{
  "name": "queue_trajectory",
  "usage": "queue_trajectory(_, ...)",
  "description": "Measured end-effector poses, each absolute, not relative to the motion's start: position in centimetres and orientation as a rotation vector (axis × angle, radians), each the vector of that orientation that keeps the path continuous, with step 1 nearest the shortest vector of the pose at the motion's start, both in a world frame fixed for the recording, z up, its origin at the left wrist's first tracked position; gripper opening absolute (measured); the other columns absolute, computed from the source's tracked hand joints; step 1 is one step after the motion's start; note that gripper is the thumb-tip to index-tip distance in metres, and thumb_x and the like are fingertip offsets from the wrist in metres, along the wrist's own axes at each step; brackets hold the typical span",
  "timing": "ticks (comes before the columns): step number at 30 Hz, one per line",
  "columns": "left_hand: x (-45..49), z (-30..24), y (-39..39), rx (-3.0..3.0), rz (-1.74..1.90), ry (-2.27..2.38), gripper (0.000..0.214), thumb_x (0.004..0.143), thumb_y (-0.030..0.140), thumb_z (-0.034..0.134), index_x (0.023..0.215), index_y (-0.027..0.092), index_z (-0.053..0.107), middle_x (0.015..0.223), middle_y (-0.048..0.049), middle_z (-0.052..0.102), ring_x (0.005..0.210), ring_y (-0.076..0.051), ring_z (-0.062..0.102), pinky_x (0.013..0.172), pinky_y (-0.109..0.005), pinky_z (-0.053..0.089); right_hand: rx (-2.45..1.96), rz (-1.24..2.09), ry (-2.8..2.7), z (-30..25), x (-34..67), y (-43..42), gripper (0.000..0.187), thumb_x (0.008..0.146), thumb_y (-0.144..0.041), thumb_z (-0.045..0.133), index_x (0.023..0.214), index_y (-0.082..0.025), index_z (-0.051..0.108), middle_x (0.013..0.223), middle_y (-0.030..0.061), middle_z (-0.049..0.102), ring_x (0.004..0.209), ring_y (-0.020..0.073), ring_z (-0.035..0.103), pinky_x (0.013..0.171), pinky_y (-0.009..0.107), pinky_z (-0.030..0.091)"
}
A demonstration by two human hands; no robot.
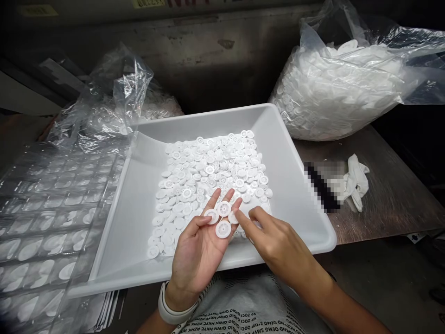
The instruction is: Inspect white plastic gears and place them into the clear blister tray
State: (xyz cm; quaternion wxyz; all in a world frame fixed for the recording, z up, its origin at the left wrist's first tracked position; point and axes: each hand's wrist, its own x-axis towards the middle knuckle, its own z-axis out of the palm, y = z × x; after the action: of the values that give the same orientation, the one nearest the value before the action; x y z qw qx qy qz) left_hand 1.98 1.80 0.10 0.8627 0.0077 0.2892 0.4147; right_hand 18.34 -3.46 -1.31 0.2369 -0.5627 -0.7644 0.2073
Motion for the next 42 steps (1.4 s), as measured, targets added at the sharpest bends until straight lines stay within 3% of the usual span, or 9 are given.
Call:
queue_trajectory(7, 1.9, 0.2, 1.7, 0.034, 0.844, 0.606, 0.057, 0.087, 0.012, 0.041, 0.142, 0.025, 0.038, 0.144, -0.0026, 0.049, 0.131, -0.021, 0.047, 0.109, -0.034, 0.039, -1.416, 0.847, -1.818, -0.8, 18.7, -2.8, 0.033, 0.094, -0.022, 0.050, 0.125, -0.029, 0.057, 0.095, 0.0032, 0.057, 0.086, 0.0118, 0.059, 0.076, 0.023, 0.049)
queue_trajectory(13, 1.8, 0.4, 1.6, 0.088, 0.849, 0.599, 0.063, 0.084, 0.006, 0.042, 0.144, 0.022, 0.033, 0.141, -0.0069, 0.051, 0.131, -0.022, 0.047, 0.113, -0.039, 0.034, -1.466, 1.057, -1.418, -1.1, 19.2, -2.9, 0.023, 0.099, -0.030, 0.039, 0.117, -0.025, 0.053, 0.077, -0.0018, 0.052, 0.060, 0.0072, 0.050, 0.054, 0.018, 0.045)
queue_trajectory(18, 1.8, 0.6, 1.4, 0.128, 0.850, 0.578, 0.063, 0.084, 0.002, 0.046, 0.143, 0.020, 0.031, 0.140, -0.0091, 0.052, 0.130, -0.023, 0.047, 0.113, -0.038, 0.033, -1.512, 1.070, -1.384, -0.6, 17.9, -3.4, 0.016, 0.094, -0.030, 0.054, 0.108, -0.028, 0.061, 0.097, -0.0010, 0.058, 0.089, 0.0083, 0.057, 0.077, 0.016, 0.045)
queue_trajectory(20, 1.9, 0.7, 1.4, 0.138, 0.853, 0.576, 0.062, 0.084, 0.001, 0.046, 0.142, 0.020, 0.033, 0.141, -0.0085, 0.052, 0.131, -0.023, 0.047, 0.112, -0.038, 0.035, -1.517, 1.040, -1.406, -0.4, 17.3, -3.6, 0.017, 0.093, -0.029, 0.055, 0.109, -0.030, 0.061, 0.100, -0.0019, 0.058, 0.096, 0.0084, 0.055, 0.083, 0.016, 0.042)
queue_trajectory(25, 1.9, 0.8, 1.4, 0.159, 0.854, 0.575, 0.059, 0.086, 0.001, 0.047, 0.140, 0.022, 0.035, 0.142, -0.0071, 0.051, 0.131, -0.024, 0.047, 0.108, -0.034, 0.039, -1.544, 0.954, -1.410, -0.4, 16.6, -3.7, 0.017, 0.090, -0.028, 0.060, 0.107, -0.031, 0.061, 0.088, -0.0036, 0.053, 0.083, 0.0073, 0.052, 0.077, 0.017, 0.039)
queue_trajectory(31, 1.8, 0.6, 1.4, 0.190, 0.846, 0.584, 0.058, 0.086, 0.001, 0.048, 0.138, 0.024, 0.037, 0.142, -0.0053, 0.050, 0.131, -0.023, 0.046, 0.106, -0.030, 0.041, -1.552, 0.972, -1.367, -0.8, 16.4, -3.5, 0.030, 0.082, -0.031, 0.070, 0.111, -0.033, 0.060, 0.082, -0.0045, 0.049, 0.073, 0.0080, 0.049, 0.073, 0.019, 0.041)
queue_trajectory(42, 1.9, 0.6, 1.3, 0.189, 0.849, 0.583, 0.057, 0.087, 0.001, 0.047, 0.138, 0.024, 0.038, 0.142, -0.0055, 0.051, 0.129, -0.023, 0.049, 0.106, -0.032, 0.041, -1.565, 1.036, -1.299, -0.3, 16.2, -3.2, 0.026, 0.082, -0.030, 0.069, 0.106, -0.031, 0.061, 0.076, -0.0034, 0.043, 0.070, 0.0092, 0.047, 0.063, 0.018, 0.044)
